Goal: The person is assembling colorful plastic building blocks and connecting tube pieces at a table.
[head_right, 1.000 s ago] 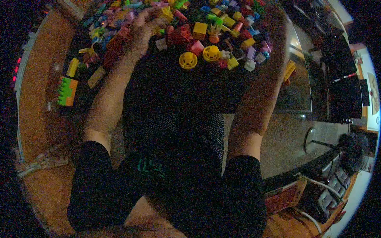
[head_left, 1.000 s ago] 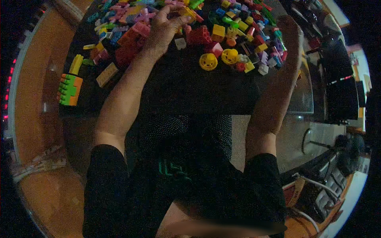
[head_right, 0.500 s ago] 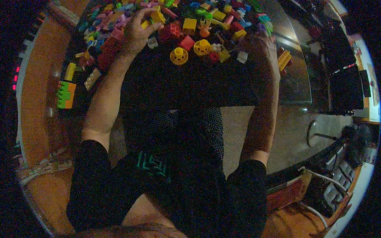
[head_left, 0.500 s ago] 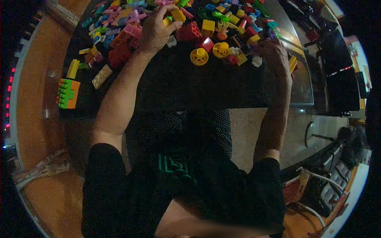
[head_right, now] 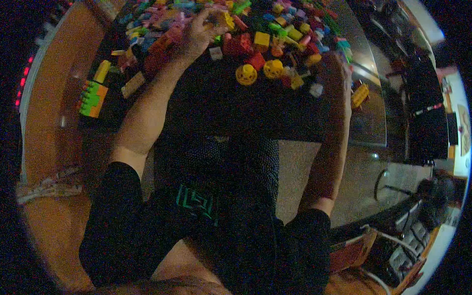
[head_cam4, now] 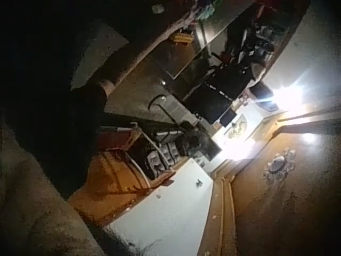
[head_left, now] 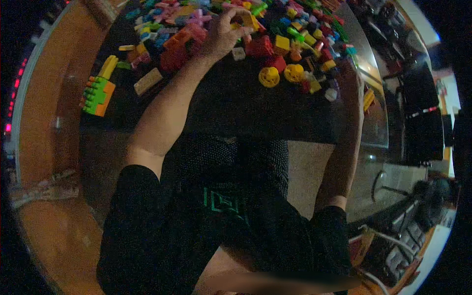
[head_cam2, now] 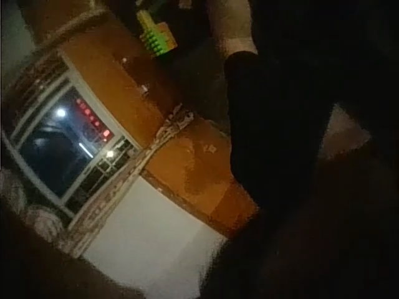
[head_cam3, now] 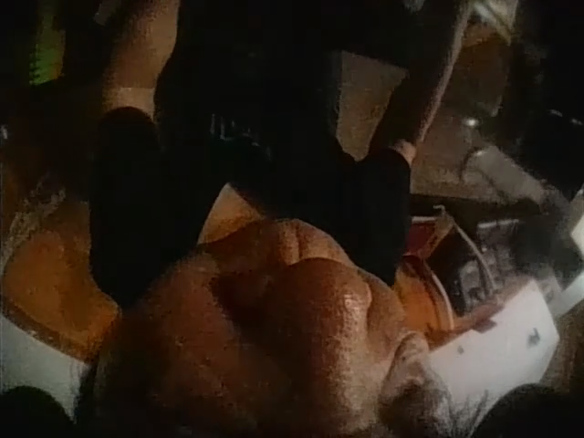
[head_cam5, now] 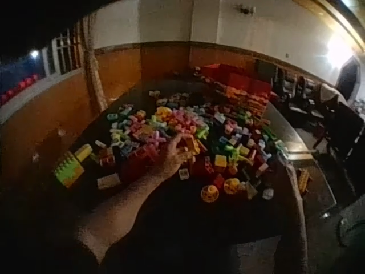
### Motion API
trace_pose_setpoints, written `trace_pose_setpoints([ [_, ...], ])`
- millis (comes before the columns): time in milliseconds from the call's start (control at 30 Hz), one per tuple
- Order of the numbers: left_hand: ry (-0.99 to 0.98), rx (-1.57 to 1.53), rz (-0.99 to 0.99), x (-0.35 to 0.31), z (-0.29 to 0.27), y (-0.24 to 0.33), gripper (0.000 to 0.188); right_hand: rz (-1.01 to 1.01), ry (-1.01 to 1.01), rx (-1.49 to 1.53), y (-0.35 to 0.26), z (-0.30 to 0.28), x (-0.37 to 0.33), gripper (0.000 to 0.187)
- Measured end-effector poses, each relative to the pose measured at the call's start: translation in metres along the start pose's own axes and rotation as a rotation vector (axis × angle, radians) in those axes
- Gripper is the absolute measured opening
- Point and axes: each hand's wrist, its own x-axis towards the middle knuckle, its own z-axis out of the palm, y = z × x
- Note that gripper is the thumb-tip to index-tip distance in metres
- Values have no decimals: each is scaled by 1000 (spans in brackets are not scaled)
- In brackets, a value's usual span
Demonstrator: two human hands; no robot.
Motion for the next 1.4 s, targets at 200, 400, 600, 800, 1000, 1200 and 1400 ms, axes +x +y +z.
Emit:
trace_pose_setpoints([
  [200, 46, 687, 213, -3, 0, 9, 47, 148, 225, 170, 32, -50, -30, 18],
  [400, 19, 885, 228, -5, 8, 25, 52, -295, 146, 21, 67, -15, -49, 33],
  [600, -6, 709, 54, -2, 10, 52, 48, 0, -28, -17, 31, -7, -45, 40],
  [800, -15, 619, 87, -6, 17, 54, 44, 14, -94, -63, 21, -5, -34, 41],
  [1000, 5, 675, 304, -8, 21, 72, 41, 132, -140, -87, 7, -8, -23, 36],
  [1200, -202, 459, 293, -9, 32, 90, 43, -114, 1, 359, -77, -15, -13, 29],
  [1400, -153, 167, 433, -17, 46, 65, 40, -441, 31, 475, -131, 3, -10, 26],
])
